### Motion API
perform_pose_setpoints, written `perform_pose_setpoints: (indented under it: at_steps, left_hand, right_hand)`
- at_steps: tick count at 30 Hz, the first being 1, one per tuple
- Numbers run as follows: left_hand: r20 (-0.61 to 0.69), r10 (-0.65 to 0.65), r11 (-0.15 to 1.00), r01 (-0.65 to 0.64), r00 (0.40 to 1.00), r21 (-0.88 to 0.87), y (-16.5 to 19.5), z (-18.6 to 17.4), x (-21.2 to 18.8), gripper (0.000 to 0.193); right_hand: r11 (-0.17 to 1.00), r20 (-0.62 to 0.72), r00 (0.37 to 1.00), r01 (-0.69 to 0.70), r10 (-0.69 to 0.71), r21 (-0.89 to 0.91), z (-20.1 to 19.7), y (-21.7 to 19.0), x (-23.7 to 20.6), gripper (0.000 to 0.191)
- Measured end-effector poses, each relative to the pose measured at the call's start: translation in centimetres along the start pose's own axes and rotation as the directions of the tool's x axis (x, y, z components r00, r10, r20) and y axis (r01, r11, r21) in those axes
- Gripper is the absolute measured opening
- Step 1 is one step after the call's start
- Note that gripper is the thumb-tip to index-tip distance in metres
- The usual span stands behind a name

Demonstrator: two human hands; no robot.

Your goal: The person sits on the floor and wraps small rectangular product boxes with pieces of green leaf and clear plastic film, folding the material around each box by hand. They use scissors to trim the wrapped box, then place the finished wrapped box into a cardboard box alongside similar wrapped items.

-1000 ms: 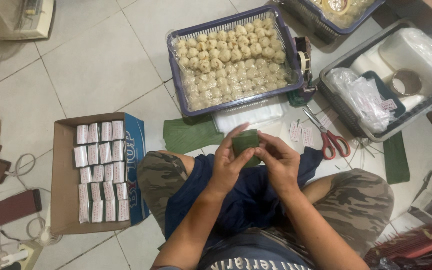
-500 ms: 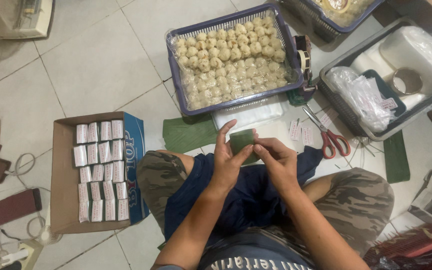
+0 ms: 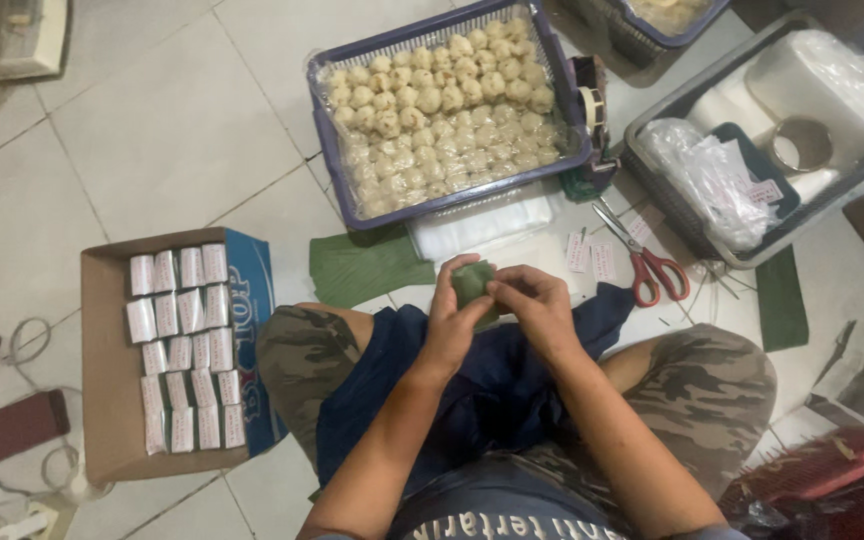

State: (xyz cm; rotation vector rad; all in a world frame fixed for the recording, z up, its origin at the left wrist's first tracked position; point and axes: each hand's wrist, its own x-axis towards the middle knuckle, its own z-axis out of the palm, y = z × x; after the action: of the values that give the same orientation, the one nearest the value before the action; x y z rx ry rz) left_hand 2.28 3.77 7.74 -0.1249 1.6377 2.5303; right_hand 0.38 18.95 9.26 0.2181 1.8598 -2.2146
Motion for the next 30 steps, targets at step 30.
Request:
perform_pose_setpoints:
  at_steps: [30]
  left_hand:
    - [0.016, -0.134, 0.939, 0.132, 0.991, -0.319, -0.7, 0.4, 1.1, 0.049]
  right_hand:
    - [0.471, -0.341, 0.859, -0.137, -0.381, -0.872, -16.1, 11.2, 8.1, 0.019]
